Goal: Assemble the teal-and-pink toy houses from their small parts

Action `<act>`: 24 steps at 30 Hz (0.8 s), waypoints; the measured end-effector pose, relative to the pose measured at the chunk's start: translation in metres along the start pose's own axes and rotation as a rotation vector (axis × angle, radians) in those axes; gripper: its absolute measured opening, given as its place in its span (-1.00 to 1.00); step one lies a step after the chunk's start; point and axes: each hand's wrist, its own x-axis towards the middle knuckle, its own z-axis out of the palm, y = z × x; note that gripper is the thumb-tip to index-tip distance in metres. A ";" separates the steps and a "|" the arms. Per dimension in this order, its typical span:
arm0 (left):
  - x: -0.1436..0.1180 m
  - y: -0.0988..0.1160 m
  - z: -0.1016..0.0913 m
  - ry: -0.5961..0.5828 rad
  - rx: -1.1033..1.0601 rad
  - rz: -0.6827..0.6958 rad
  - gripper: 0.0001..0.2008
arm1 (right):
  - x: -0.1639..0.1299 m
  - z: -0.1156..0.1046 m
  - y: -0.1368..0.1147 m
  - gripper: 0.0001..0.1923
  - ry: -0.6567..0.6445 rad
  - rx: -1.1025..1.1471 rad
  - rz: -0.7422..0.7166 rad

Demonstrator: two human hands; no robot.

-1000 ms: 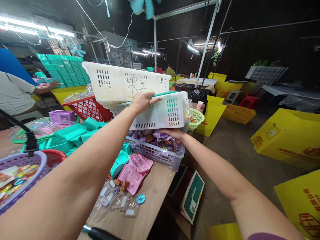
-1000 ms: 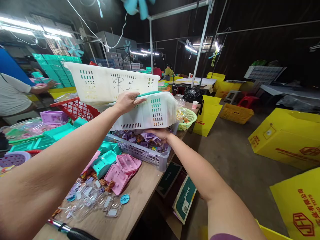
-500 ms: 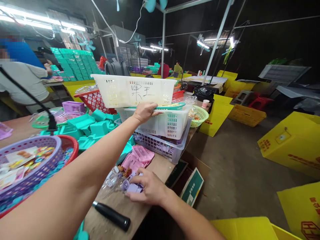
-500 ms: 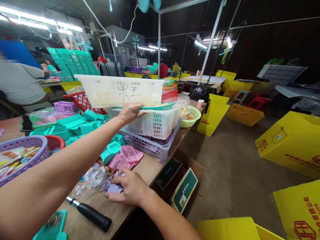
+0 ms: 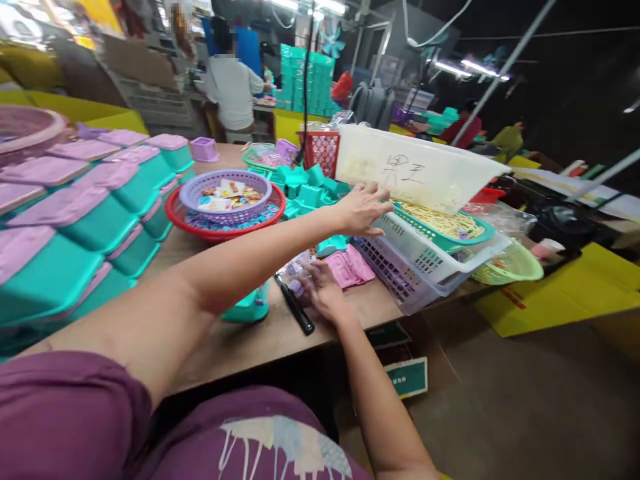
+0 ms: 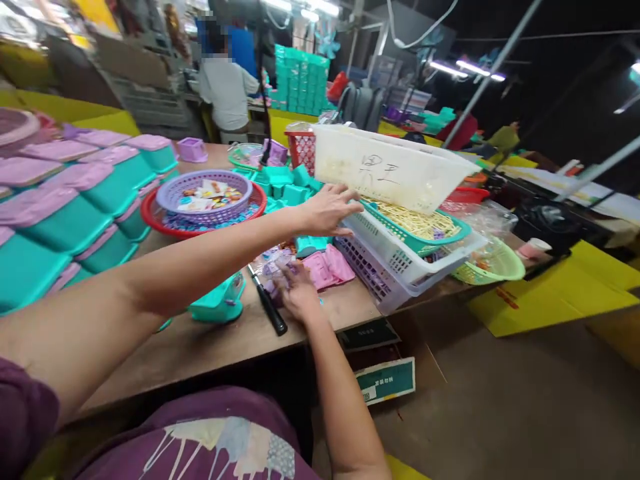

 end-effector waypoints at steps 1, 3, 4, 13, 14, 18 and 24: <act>-0.027 -0.002 -0.019 -0.044 -0.012 -0.068 -0.50 | 0.001 -0.002 0.005 -0.56 0.026 0.082 -0.034; -0.088 -0.006 -0.053 -0.126 -0.059 -0.204 -0.51 | -0.001 -0.007 0.017 -0.52 0.059 0.146 -0.065; -0.122 -0.008 -0.066 -0.170 -0.097 -0.268 -0.50 | -0.002 -0.009 0.022 -0.50 0.069 0.142 -0.067; -0.331 0.026 -0.028 -0.014 -0.168 -0.687 -0.13 | -0.015 0.015 0.036 -0.55 0.303 -0.119 0.006; -0.338 0.032 -0.021 -0.011 -0.151 -0.662 -0.10 | -0.014 0.017 0.034 -0.55 0.328 -0.157 0.015; -0.355 0.034 -0.004 -0.037 0.014 -0.622 -0.17 | -0.012 0.012 0.021 -0.53 0.394 -0.282 0.015; -0.381 -0.022 0.001 -0.064 0.023 -0.564 -0.10 | -0.008 0.022 -0.026 -0.64 0.179 -0.371 -0.139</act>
